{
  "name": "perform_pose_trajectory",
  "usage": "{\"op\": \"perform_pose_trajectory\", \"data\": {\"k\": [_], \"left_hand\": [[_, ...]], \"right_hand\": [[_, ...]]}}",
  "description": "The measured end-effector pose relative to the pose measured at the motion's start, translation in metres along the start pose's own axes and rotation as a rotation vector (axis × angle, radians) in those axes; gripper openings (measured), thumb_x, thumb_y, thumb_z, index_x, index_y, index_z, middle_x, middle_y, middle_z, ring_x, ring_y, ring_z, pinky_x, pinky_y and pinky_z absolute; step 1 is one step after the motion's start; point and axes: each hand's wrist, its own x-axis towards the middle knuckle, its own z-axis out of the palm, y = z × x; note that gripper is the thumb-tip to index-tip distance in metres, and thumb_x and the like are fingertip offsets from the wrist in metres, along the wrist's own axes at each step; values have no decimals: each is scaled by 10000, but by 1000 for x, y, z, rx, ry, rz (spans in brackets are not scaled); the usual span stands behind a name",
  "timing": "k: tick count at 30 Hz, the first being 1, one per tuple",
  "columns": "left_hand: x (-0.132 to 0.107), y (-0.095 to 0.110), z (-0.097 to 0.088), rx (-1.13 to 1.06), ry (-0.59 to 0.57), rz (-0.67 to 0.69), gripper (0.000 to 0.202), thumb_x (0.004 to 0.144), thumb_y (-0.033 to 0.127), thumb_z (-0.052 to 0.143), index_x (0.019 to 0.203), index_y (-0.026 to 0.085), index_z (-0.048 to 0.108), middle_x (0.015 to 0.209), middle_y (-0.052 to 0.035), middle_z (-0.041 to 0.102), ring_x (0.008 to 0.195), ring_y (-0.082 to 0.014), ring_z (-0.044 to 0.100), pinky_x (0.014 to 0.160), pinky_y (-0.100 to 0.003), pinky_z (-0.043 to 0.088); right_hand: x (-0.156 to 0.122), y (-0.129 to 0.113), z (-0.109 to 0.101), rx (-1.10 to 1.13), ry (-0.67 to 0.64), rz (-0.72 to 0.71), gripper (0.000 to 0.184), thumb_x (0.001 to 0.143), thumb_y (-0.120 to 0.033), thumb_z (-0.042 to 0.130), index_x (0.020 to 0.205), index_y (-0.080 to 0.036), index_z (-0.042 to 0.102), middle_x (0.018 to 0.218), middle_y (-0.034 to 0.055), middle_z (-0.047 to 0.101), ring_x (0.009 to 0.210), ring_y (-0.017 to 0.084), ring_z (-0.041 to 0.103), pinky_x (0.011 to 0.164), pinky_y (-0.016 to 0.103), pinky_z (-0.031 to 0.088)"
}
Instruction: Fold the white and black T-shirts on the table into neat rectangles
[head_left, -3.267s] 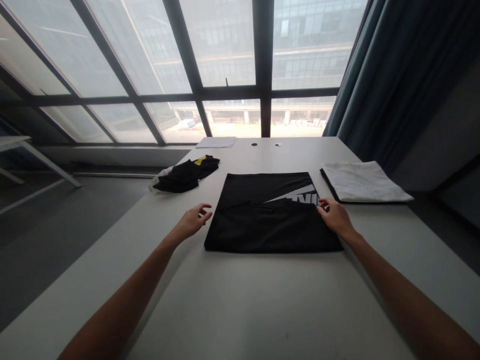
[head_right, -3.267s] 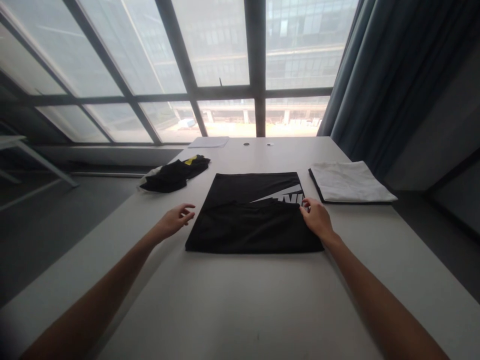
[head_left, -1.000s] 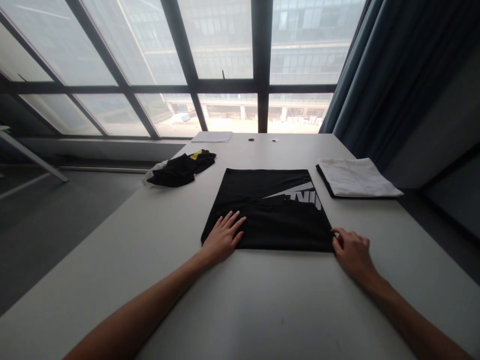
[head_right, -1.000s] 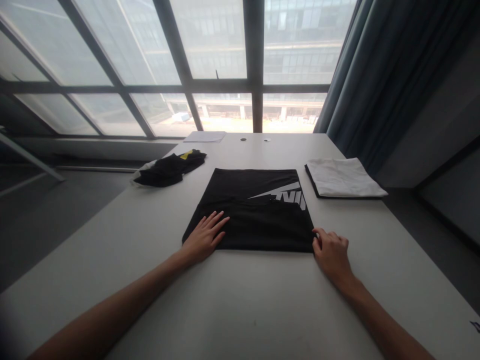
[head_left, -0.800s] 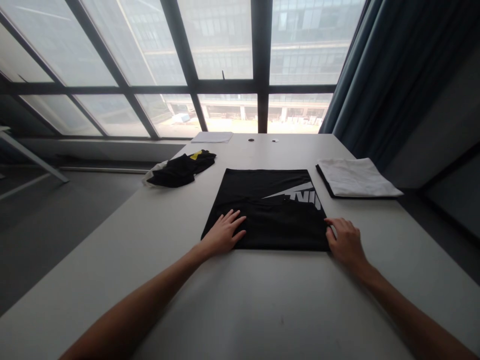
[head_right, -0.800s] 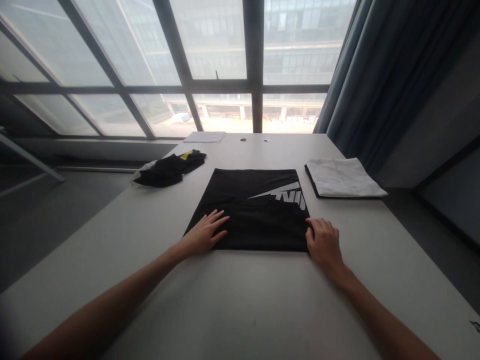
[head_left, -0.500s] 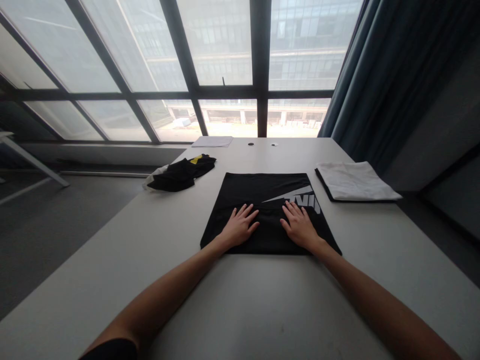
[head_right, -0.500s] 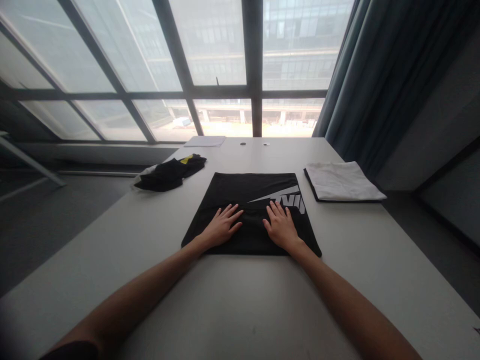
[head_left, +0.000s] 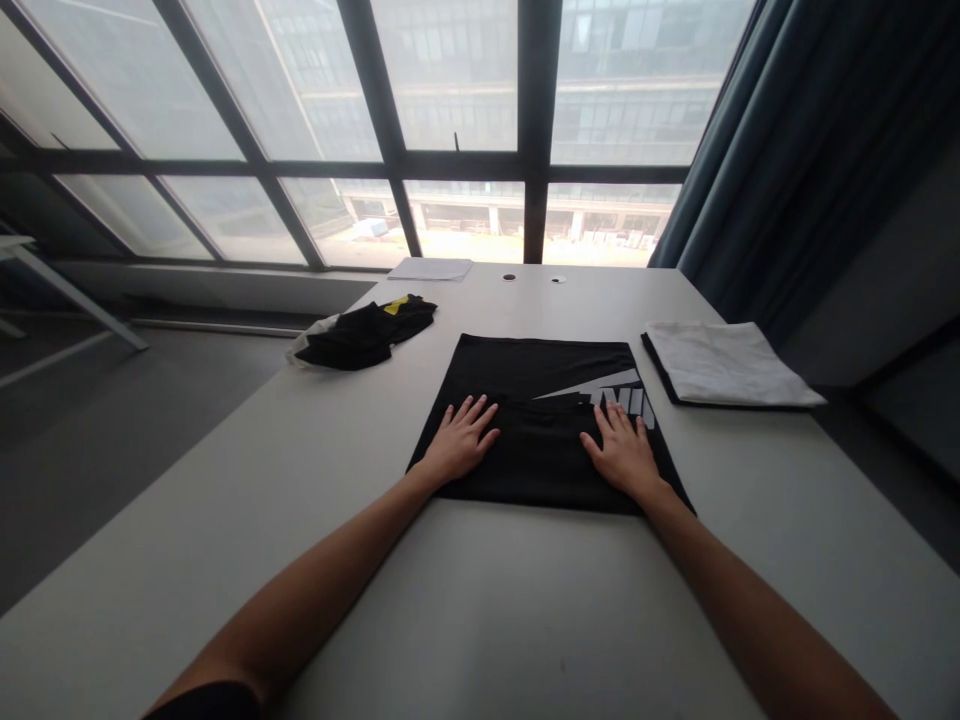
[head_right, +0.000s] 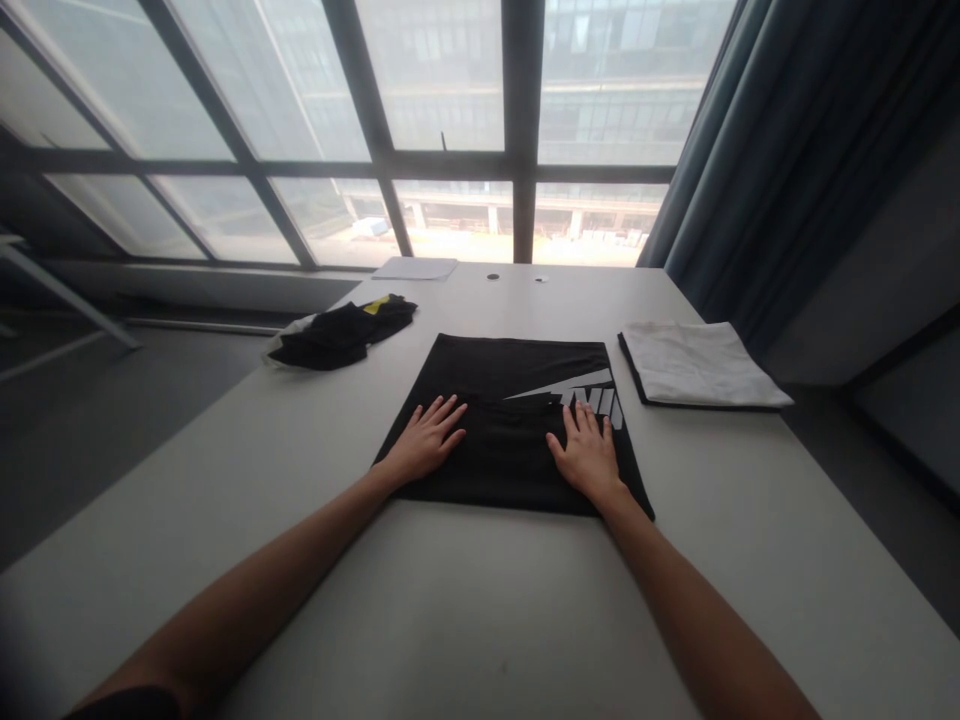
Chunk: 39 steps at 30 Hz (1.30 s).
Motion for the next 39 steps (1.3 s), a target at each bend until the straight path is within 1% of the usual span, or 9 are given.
{"op": "perform_pose_trajectory", "data": {"k": [6, 10, 13, 16, 18, 20, 23, 27, 39], "left_hand": [[1, 0, -2, -2, -13, -15, 587, 1045, 525, 336, 1577, 277, 338, 1662, -19, 212, 1543, -291, 155, 1223, -577, 175], [1, -1, -2, -3, -12, -19, 589, 1044, 524, 339, 1577, 275, 338, 1662, -17, 210, 1543, -289, 155, 1225, -574, 172], [1, 2, -7, -3, -12, -16, 591, 1041, 527, 345, 1568, 261, 359, 1656, -34, 236, 1539, -300, 170, 1218, -586, 187], [-1, 10, -11, 8, 34, 15, 601, 1033, 538, 368, 1560, 250, 377, 1651, -52, 256, 1538, -304, 171, 1223, -585, 173], [-2, 16, -12, 9, 66, 67, 611, 1031, 550, 367, 1566, 256, 363, 1655, -48, 247, 1543, -286, 157, 1233, -569, 156], [-2, 21, -11, -5, 56, 109, 622, 1028, 569, 363, 1573, 269, 345, 1658, -39, 239, 1546, -278, 146, 1235, -563, 157], [-3, 25, -8, -24, -11, 124, 643, 1015, 599, 378, 1578, 291, 332, 1664, -30, 220, 1544, -299, 144, 1228, -584, 167], [-2, 24, -6, -18, -50, 112, 664, 1010, 607, 387, 1590, 298, 298, 1672, -24, 184, 1545, -306, 130, 1232, -583, 153], [-2, 24, -4, -26, -49, 106, 663, 1005, 633, 363, 1586, 320, 307, 1675, -11, 170, 1547, -294, 131, 1236, -563, 136]], "right_hand": [[-1, 24, -3, -17, -24, 81, 714, 1016, -576, 268, 1584, -147, 306, 1664, 147, 219, 1542, 278, 160, 1217, 575, 100], [-1, 29, -1, -26, -5, 99, 697, 1020, -560, 266, 1583, -152, 308, 1658, 152, 239, 1541, 278, 161, 1213, 578, 112], [-2, 26, -3, -33, 15, 97, 689, 1016, -544, 298, 1562, -128, 351, 1640, 172, 282, 1531, 292, 193, 1207, 584, 127], [-4, 17, -9, -57, 107, 75, 630, 1016, -476, 332, 1509, -97, 432, 1623, 193, 312, 1522, 303, 216, 1204, 597, 92], [-6, 7, -14, -52, 186, 23, 583, 1019, -412, 330, 1492, -93, 454, 1626, 178, 313, 1528, 287, 200, 1211, 588, 57], [-8, -3, -16, -21, 220, -54, 569, 1024, -382, 315, 1505, -104, 438, 1636, 148, 303, 1537, 259, 173, 1222, 561, 47], [-9, -14, -13, 30, 144, -119, 602, 1028, -427, 310, 1537, -117, 391, 1647, 126, 280, 1542, 249, 161, 1229, 539, 69], [-8, -14, -4, 72, -1, -93, 672, 1021, -501, 324, 1569, -113, 327, 1658, 126, 245, 1538, 255, 186, 1232, 522, 104], [-5, -10, -3, 69, -24, -72, 691, 1019, -531, 287, 1581, -130, 307, 1663, 115, 236, 1541, 248, 171, 1236, 502, 87]]}}
